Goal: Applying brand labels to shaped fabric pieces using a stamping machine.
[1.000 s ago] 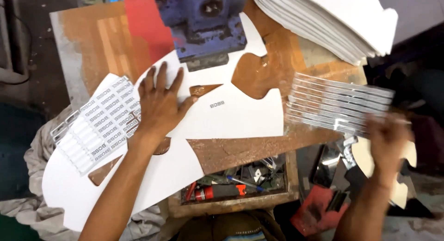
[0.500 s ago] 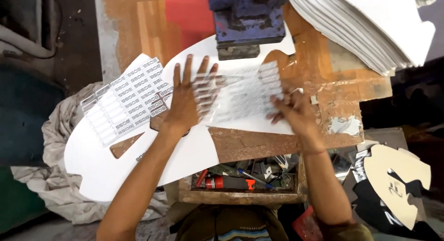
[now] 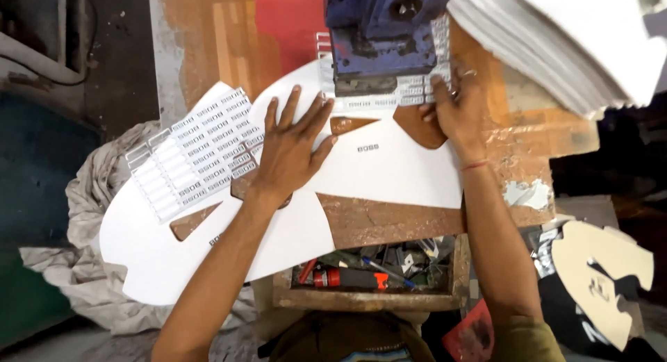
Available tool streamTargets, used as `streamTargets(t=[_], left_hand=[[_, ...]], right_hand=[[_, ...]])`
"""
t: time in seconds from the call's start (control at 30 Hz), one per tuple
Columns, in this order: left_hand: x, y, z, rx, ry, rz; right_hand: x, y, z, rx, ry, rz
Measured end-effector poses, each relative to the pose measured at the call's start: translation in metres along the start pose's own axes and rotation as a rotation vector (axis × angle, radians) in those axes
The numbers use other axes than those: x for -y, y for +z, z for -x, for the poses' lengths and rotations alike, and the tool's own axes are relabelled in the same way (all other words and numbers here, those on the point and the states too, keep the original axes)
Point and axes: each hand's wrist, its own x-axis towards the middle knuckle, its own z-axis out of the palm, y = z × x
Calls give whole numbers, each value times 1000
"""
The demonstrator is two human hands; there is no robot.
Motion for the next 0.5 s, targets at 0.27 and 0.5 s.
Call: streamTargets(t=[0.27, 0.5], left_hand=[[-1, 3, 2, 45, 39, -65], [-2, 2, 0, 62, 26, -61]], right_hand=[[-7, 1, 7, -77, -115, 13], [-10, 0, 4, -61, -117, -10]])
